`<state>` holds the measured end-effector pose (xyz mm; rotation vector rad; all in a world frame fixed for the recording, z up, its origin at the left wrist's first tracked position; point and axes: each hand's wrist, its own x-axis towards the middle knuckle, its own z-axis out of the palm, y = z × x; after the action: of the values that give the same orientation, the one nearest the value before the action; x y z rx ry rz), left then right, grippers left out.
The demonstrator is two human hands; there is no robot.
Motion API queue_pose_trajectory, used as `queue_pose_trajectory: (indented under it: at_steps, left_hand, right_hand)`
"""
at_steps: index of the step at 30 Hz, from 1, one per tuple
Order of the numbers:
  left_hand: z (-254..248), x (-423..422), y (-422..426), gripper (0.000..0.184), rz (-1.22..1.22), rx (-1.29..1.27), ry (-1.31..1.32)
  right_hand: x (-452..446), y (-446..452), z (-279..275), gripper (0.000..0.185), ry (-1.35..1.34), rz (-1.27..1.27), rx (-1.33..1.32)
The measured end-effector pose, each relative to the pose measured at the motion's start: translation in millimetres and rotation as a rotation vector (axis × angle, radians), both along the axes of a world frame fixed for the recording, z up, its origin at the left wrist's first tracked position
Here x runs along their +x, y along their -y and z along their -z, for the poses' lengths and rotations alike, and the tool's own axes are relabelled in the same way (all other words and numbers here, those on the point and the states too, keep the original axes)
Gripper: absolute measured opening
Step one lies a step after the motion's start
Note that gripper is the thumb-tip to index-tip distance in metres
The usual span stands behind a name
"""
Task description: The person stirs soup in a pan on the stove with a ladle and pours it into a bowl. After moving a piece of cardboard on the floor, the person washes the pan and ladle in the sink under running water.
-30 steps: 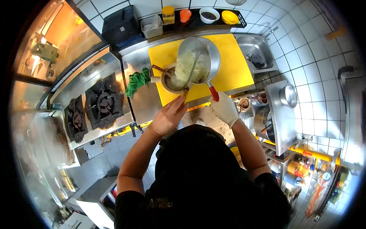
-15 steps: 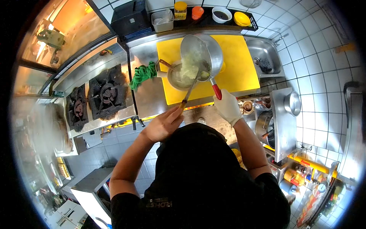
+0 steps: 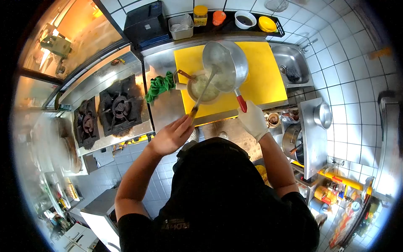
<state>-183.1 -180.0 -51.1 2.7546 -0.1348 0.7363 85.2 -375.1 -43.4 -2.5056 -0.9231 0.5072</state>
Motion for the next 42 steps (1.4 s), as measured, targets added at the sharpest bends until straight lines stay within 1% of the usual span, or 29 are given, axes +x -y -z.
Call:
queue_pose_trajectory:
  at_steps: [1,4,5,8,9,12,15,18,21,25,28,29,32,35,38,39,42]
  left_hand:
    - [8,8,-4,0.029,0.018,0.089,-0.017]
    - [23,35,2,0.034,-0.054,0.104,0.023]
    - [39,41,6,0.033,-0.069,0.034,0.040]
    - [59,32,19,0.033,-0.032,0.025,-0.024]
    - [57,28,20,0.028,0.011,0.033,-0.030]
    - [47,4,17,0.027,0.091,-0.044,-0.091]
    - [53,-21,12,0.026,0.086,-0.187,-0.072]
    - [42,-40,-3,0.026,0.148,-0.028,-0.057]
    - [34,-49,-10,0.024,0.100,-0.034,-0.049]
    - [40,-18,-17,0.025,0.022,0.064,0.031]
    - [46,15,-19,0.027,0.001,0.018,0.027]
    - [57,19,-23,0.027,0.029,0.096,0.019]
    - [53,7,-28,0.025,0.083,0.126,-0.087]
    - [68,-37,-25,0.024,0.058,-0.129,-0.140]
    - [48,-52,-34,0.022,0.175,0.013,-0.025]
    - [45,-50,-34,0.022,0.169,0.006,-0.008]
    - [53,-20,-31,0.025,0.169,0.002,0.065]
  right_hand:
    - [-2,1,-1,0.030,-0.005,-0.002,0.000]
    - [-7,3,-7,0.030,-0.019,-0.011,-0.003]
    - [-8,3,-8,0.029,-0.022,-0.016,-0.005]
    - [-14,4,-10,0.028,0.009,0.007,0.000]
    - [-15,4,-9,0.027,0.025,0.022,0.002]
    - [-17,4,-6,0.027,0.039,0.032,0.036]
    - [-17,3,-1,0.028,0.066,0.033,0.039]
    - [-14,2,5,0.029,0.076,0.027,0.044]
    - [-16,1,2,0.029,0.067,0.042,0.085]
    - [-17,1,-1,0.029,0.022,0.063,0.054]
    - [-21,3,2,0.029,0.004,0.057,0.058]
    - [-22,2,1,0.029,0.006,0.058,0.055]
    - [-21,-1,-4,0.029,0.005,0.073,0.023]
    - [-19,1,4,0.029,0.017,0.081,0.036]
    - [-19,0,9,0.030,-0.009,0.109,0.062]
    - [-19,0,9,0.030,-0.028,0.120,0.068]
    - [-24,-4,2,0.029,-0.100,0.146,0.086]
